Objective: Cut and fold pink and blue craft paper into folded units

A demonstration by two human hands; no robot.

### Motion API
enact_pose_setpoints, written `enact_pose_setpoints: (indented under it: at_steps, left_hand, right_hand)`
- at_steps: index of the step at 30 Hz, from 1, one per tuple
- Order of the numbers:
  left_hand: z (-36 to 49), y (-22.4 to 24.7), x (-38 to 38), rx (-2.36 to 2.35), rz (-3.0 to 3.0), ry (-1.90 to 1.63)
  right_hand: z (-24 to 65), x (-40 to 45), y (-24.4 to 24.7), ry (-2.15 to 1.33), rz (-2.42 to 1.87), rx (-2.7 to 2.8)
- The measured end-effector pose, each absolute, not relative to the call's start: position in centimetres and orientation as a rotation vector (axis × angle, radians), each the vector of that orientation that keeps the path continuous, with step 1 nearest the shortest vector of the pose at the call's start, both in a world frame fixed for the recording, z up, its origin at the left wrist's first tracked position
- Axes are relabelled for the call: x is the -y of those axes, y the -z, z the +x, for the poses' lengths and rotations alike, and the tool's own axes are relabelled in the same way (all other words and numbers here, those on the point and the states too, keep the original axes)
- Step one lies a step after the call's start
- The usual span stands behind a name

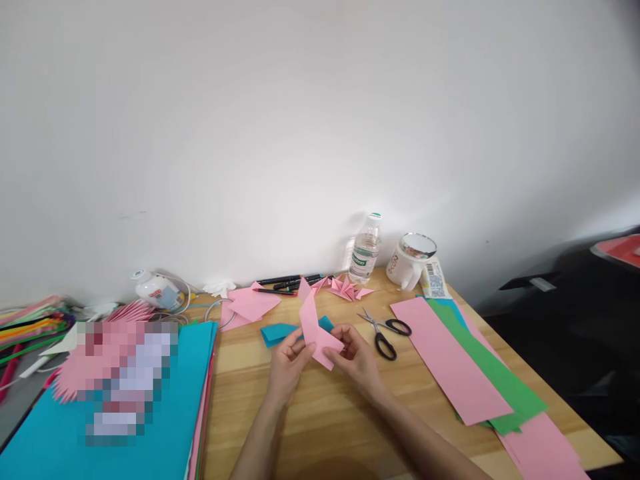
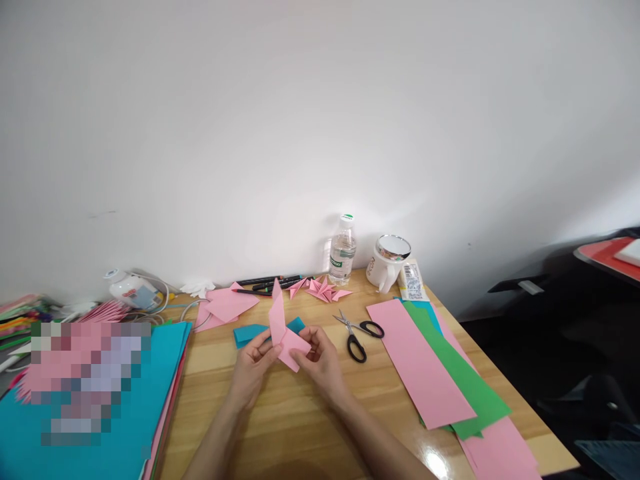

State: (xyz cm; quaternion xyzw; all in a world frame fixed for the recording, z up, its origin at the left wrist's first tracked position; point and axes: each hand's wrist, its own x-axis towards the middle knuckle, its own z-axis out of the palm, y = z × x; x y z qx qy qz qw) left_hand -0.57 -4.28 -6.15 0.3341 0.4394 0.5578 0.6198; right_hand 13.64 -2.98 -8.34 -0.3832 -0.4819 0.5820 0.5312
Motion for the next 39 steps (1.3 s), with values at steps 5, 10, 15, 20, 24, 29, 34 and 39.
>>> enact_pose_setpoints:
  at_steps: [5, 10, 15, 20, 24, 29, 34, 39]
  left_hand:
    - [-0.6, 6.9, 4.1, -1.08, 0.762, -1.354]
    - [-0.8, 7.3, 4.1, -1.147, 0.805, -1.394]
    - [-1.0, 7.2, 4.0, -1.233, 0.78, -1.519]
    - [-2.0, 5.8, 4.0, -1.252, 0.804, -1.525]
    - [-2.4, 4.4, 4.5, -1.159, 1.081, -1.185]
    - [-2.1, 3.4, 4.9, -1.071, 1.274, -0.958]
    - [-2.2, 4.6, 4.5, -1.198, 0.966, -1.107]
    - [-2.3, 5.9, 4.1, -1.202, 0.805, -1.189]
  right_hand:
    - [13.6, 3.0, 8.4, -1.41, -0.873, 1.146]
    - [13.5, 3.2, 8.6, -1.427, -0.873, 1.181]
    - [13.9, 3.7, 8.4, -0.94, -0.955, 1.475]
    - [14.7, 5.2, 4.8, -0.329, -0.827, 1.702]
    - [15.7, 6.3, -0.2, -0.224, -0.827, 1.85]
    - [16.1, 5.0, -1.6, -0.688, -0.989, 2.06]
    - [15.0, 2.8, 3.1, -1.425, -1.119, 1.768]
    - [14.1, 2.3, 5.5, -1.657, -1.005, 1.379]
